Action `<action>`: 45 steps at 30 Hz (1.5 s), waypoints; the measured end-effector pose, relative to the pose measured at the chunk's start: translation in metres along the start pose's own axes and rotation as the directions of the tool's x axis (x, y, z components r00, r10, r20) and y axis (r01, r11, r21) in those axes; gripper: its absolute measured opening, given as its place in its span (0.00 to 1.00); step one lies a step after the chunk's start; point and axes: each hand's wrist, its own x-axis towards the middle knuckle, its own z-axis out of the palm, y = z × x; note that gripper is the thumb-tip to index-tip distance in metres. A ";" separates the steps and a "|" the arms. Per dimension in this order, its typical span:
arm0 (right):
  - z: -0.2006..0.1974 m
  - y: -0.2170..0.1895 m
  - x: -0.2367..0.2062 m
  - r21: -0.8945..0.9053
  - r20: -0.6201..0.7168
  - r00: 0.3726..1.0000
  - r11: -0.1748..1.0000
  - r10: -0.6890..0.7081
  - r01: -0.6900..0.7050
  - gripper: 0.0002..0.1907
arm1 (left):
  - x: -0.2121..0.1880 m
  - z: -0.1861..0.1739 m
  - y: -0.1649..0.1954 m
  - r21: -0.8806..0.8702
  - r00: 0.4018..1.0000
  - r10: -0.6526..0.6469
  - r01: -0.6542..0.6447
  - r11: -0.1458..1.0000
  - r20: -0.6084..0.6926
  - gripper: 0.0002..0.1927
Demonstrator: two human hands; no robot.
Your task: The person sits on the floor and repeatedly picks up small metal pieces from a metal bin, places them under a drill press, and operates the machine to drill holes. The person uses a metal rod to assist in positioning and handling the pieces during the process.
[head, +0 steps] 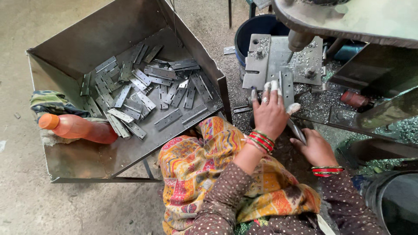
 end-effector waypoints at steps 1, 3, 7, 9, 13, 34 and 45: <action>0.001 0.001 0.001 0.004 -0.017 1.000 1.000 -0.010 0.010 0.34 | 0.006 0.006 0.001 0.029 1.000 0.005 -0.004 1.000 -0.006 0.33; 0.003 0.003 0.002 -0.029 -0.004 1.000 1.000 -0.005 0.005 0.34 | 0.020 0.019 -0.001 0.055 1.000 -0.001 0.000 0.998 0.014 0.30; 0.006 0.009 0.003 -0.068 0.012 1.000 0.998 -0.017 0.018 0.32 | 0.046 0.034 -0.009 -0.037 0.999 -0.033 0.033 0.999 0.002 0.26; 0.008 0.013 0.004 -0.046 -0.015 0.999 0.998 -0.048 0.047 0.32 | 0.051 0.036 -0.013 -0.088 0.998 -0.041 0.037 0.995 -0.040 0.26; 0.023 0.024 0.002 -0.065 -0.027 0.998 0.997 -0.051 0.049 0.34 | 0.052 0.032 -0.017 -0.095 0.997 -0.026 0.019 0.995 -0.074 0.25; 0.067 0.024 -0.011 -0.115 0.047 0.983 0.979 0.177 -0.170 0.27 | 0.043 0.031 -0.020 -0.077 0.997 -0.006 0.000 0.997 -0.077 0.19; 0.026 0.034 0.017 -0.110 0.153 0.985 0.992 0.081 -0.064 0.32 | 0.063 0.054 -0.017 0.094 0.994 0.029 -0.018 0.995 -0.108 0.16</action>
